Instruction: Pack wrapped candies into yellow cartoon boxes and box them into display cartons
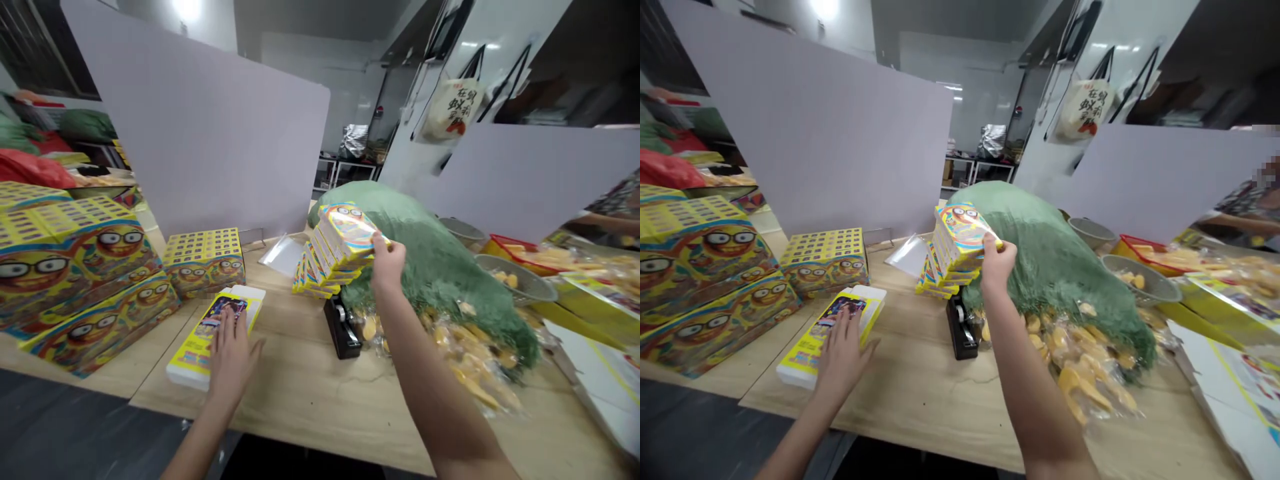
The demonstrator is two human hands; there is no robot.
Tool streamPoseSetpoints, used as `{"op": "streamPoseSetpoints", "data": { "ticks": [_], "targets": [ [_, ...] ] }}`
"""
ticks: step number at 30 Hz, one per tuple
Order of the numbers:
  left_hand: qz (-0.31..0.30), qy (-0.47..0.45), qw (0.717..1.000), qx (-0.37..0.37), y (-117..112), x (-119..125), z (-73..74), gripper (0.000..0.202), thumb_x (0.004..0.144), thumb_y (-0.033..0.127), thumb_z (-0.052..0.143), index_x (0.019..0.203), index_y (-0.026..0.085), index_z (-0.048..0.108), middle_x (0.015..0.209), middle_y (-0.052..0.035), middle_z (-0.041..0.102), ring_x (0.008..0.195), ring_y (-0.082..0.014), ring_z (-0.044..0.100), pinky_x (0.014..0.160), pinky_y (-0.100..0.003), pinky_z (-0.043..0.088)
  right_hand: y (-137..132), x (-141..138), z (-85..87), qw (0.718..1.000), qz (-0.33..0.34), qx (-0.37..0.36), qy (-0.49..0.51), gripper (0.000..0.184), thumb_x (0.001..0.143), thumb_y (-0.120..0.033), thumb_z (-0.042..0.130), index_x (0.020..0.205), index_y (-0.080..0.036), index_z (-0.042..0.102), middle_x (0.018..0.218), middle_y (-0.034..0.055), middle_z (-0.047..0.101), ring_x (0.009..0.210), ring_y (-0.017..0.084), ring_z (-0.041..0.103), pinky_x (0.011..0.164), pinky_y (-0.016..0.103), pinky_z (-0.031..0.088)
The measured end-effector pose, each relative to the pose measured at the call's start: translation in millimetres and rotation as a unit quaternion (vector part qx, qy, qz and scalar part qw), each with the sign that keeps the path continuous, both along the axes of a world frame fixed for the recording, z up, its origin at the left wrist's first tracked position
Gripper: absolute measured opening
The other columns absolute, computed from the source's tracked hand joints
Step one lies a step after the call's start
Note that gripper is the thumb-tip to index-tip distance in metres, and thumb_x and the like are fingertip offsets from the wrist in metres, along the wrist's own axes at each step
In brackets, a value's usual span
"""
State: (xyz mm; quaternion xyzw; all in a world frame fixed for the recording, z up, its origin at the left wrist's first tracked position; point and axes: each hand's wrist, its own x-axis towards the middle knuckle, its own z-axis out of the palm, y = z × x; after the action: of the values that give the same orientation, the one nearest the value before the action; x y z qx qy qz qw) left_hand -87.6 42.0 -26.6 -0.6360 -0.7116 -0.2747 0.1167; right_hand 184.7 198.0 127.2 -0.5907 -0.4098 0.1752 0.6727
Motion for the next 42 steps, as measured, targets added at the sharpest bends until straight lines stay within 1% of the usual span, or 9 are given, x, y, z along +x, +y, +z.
{"op": "streamPoseSetpoints", "data": {
  "ticks": [5, 10, 15, 17, 21, 27, 31, 37, 42],
  "targets": [
    [0.019, 0.090, 0.993, -0.068, -2.8, -13.0, -15.6, 0.049, 0.087, 0.005, 0.034, 0.132, 0.007, 0.052, 0.146, -0.0231, 0.040, 0.131, -0.0358, 0.045, 0.103, -0.052, 0.041, 31.1, -5.5, -0.8, 0.995, -0.056, -0.040, -0.069, 0.038, 0.080, -0.053, 0.055, 0.086, -0.015, 0.056, 0.105, 0.0195, 0.057, 0.113, 0.034, 0.046, 0.100, 0.052, 0.030],
    [-0.023, 0.078, 0.997, 0.011, -24.4, -17.2, 6.0, 0.063, 0.084, -0.002, 0.028, 0.143, 0.017, 0.040, 0.142, -0.0160, 0.049, 0.127, -0.0288, 0.051, 0.102, -0.048, 0.043, -44.5, -6.7, -35.7, 0.992, -0.077, 0.053, -0.081, 0.044, 0.089, -0.044, 0.045, 0.122, -0.015, 0.051, 0.128, 0.0176, 0.050, 0.124, 0.030, 0.043, 0.104, 0.050, 0.034],
    [-0.250, 0.077, 0.961, 0.091, -57.7, 41.3, 27.5, 0.062, 0.089, 0.006, 0.033, 0.149, 0.019, 0.027, 0.141, -0.0117, 0.050, 0.135, -0.0212, 0.042, 0.114, -0.041, 0.027, -156.6, -34.9, -104.5, 0.943, 0.327, -0.062, 0.033, 0.051, 0.087, -0.047, 0.054, 0.131, -0.023, 0.047, 0.122, 0.0126, 0.062, 0.106, 0.026, 0.063, 0.081, 0.040, 0.054],
    [-0.330, 0.046, 0.941, 0.058, -67.8, 65.7, 29.9, 0.060, 0.091, 0.023, 0.044, 0.148, 0.017, 0.028, 0.142, -0.0147, 0.048, 0.137, -0.0260, 0.039, 0.116, -0.048, 0.022, -178.7, -35.1, -116.5, 0.923, 0.354, -0.113, 0.103, 0.047, 0.085, -0.047, 0.058, 0.124, -0.022, 0.053, 0.119, 0.0115, 0.066, 0.105, 0.026, 0.064, 0.082, 0.041, 0.055],
    [-0.235, -0.174, 0.956, -0.006, -61.2, 76.5, 31.6, 0.073, 0.080, 0.047, 0.064, 0.140, 0.013, 0.039, 0.136, -0.0217, 0.052, 0.128, -0.0354, 0.047, 0.105, -0.055, 0.038, -188.3, -6.7, -115.0, 0.902, 0.379, -0.156, 0.138, 0.042, 0.083, -0.049, 0.061, 0.114, -0.020, 0.058, 0.105, 0.0093, 0.070, 0.095, 0.027, 0.066, 0.076, 0.042, 0.056],
    [-0.346, -0.303, 0.861, -0.219, -46.1, 69.2, 49.2, 0.023, 0.091, 0.032, 0.051, 0.102, 0.021, 0.067, 0.096, -0.0063, 0.072, 0.088, -0.0214, 0.066, 0.078, -0.031, 0.053, -192.1, 22.6, -95.9, 0.959, 0.082, 0.037, -0.270, 0.037, 0.077, -0.035, 0.070, 0.108, -0.022, 0.056, 0.100, 0.0094, 0.063, 0.093, 0.026, 0.058, 0.083, 0.045, 0.049],
    [-0.405, -0.337, 0.810, -0.259, -49.7, 74.5, 61.3, 0.029, 0.090, 0.043, 0.051, 0.105, 0.022, 0.065, 0.101, -0.0077, 0.069, 0.095, -0.0221, 0.064, 0.085, -0.033, 0.051, -190.7, 15.5, -70.6, 0.877, 0.269, -0.023, -0.398, 0.027, 0.072, -0.033, 0.076, 0.083, -0.022, 0.054, 0.088, 0.0057, 0.060, 0.086, 0.024, 0.057, 0.076, 0.039, 0.048],
    [-0.545, -0.494, 0.579, -0.351, -37.4, 70.2, 48.9, 0.127, 0.049, 0.080, 0.069, 0.149, 0.020, 0.020, 0.137, -0.0183, 0.048, 0.124, -0.0347, 0.051, 0.105, -0.051, 0.037, -200.6, 2.4, -47.7, 0.830, 0.433, 0.005, -0.353, 0.029, 0.074, -0.030, 0.075, 0.078, -0.024, 0.047, 0.110, 0.0056, 0.063, 0.109, 0.025, 0.058, 0.107, 0.052, 0.034],
    [-0.420, -0.642, 0.545, -0.339, -41.3, 75.1, 33.9, 0.084, 0.063, 0.065, 0.072, 0.129, 0.017, 0.053, 0.118, -0.0158, 0.064, 0.108, -0.0357, 0.062, 0.097, -0.052, 0.045, -211.4, 0.2, -72.4, 0.930, 0.329, -0.008, -0.163, 0.041, 0.077, -0.029, 0.071, 0.111, -0.026, 0.049, 0.143, 0.0123, 0.044, 0.137, 0.029, 0.036, 0.110, 0.055, 0.033]
  ]
}}
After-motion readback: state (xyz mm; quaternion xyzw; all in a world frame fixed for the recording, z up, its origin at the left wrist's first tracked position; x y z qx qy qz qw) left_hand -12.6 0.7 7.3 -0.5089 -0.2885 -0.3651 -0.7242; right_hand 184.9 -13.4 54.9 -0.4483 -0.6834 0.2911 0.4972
